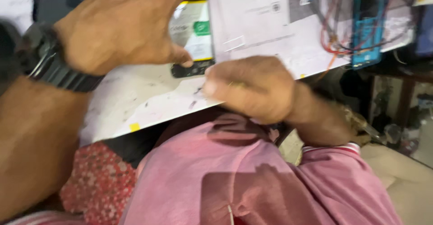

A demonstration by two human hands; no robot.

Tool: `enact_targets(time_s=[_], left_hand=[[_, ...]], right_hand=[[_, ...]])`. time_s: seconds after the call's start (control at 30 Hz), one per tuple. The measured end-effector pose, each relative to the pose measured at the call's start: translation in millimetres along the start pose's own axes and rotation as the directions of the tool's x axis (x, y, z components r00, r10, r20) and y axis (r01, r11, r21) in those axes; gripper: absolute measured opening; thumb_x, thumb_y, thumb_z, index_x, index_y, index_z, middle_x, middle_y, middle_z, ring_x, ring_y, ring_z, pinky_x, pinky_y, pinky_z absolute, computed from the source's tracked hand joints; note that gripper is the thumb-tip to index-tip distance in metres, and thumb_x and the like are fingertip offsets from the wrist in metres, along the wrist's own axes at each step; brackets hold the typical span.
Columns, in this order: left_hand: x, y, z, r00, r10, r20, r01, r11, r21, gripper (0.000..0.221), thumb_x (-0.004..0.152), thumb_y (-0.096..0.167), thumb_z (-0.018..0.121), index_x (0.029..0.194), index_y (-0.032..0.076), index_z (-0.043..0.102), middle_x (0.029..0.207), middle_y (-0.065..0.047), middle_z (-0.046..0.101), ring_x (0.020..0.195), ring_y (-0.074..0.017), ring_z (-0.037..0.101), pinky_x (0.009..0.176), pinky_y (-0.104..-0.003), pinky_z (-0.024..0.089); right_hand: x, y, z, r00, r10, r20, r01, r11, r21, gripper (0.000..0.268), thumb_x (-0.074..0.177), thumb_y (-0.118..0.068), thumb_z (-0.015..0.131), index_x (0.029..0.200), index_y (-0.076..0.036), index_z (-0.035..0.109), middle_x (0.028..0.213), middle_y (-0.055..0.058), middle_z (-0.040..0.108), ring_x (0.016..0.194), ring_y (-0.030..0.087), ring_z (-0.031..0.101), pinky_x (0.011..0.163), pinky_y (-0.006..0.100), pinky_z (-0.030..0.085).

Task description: The person uses a green screwdriver to unscrew components from a disassembled smartphone. They then pick up the phone's back cover, inspect it, and use a green utility knife to scrape adhesive residue from the surface. Finally, they use tweezers to remove small debris from the back cover.

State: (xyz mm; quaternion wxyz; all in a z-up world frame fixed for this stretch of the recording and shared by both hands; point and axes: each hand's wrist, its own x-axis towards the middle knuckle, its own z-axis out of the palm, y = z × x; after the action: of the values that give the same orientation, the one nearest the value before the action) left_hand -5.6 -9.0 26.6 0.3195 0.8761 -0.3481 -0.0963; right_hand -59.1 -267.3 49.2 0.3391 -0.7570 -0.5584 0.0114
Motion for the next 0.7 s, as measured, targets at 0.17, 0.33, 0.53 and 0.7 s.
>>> enact_targets(time_s=[0.17, 0.33, 0.53, 0.7], left_hand=[[4, 6, -2, 0.997, 0.032, -0.070, -0.018, 0.982, 0.186, 0.103, 0.053, 0.042, 0.096, 0.141, 0.004, 0.059, 0.138, -0.022, 0.054, 0.133, -0.0435, 0.043, 0.103, -0.062, 0.029], [2, 0, 3, 0.997, 0.055, -0.059, -0.041, 0.974, 0.223, 0.104, 0.050, 0.047, 0.096, 0.137, 0.001, 0.063, 0.145, -0.019, 0.050, 0.143, -0.0365, 0.032, 0.114, -0.057, 0.019], [2, 0, 4, 0.999, 0.009, -0.039, 0.000, 0.970, 0.244, 0.107, 0.051, 0.047, 0.096, 0.141, 0.003, 0.061, 0.148, -0.020, 0.048, 0.145, -0.0380, 0.031, 0.116, -0.056, 0.018], [0, -1, 5, 0.998, 0.024, -0.063, -0.012, 0.981, 0.191, 0.109, 0.050, 0.048, 0.096, 0.142, 0.004, 0.059, 0.149, -0.019, 0.047, 0.143, -0.0392, 0.031, 0.114, -0.058, 0.019]], right_hand=[[-4, -9, 25, 0.970, -0.080, -0.231, 0.073, 0.997, -0.037, 0.037, 0.105, -0.004, 0.065, 0.139, 0.003, 0.050, 0.127, 0.033, 0.057, 0.103, 0.037, 0.074, 0.081, 0.041, 0.066], [-4, -28, 39, 0.958, -0.066, -0.279, 0.002, 0.975, -0.224, 0.038, 0.098, 0.005, 0.071, 0.133, -0.002, 0.059, 0.119, 0.022, 0.060, 0.099, 0.035, 0.074, 0.080, 0.041, 0.067], [-11, -28, 24, 0.978, -0.030, -0.206, 0.014, 0.997, -0.080, 0.040, 0.096, -0.007, 0.073, 0.130, 0.005, 0.056, 0.124, 0.031, 0.058, 0.103, 0.040, 0.073, 0.084, 0.043, 0.066], [-12, -25, 23, 0.967, -0.102, -0.233, 0.061, 0.982, -0.177, 0.038, 0.102, -0.014, 0.075, 0.129, 0.007, 0.060, 0.125, 0.029, 0.059, 0.104, 0.043, 0.073, 0.086, 0.047, 0.067]])
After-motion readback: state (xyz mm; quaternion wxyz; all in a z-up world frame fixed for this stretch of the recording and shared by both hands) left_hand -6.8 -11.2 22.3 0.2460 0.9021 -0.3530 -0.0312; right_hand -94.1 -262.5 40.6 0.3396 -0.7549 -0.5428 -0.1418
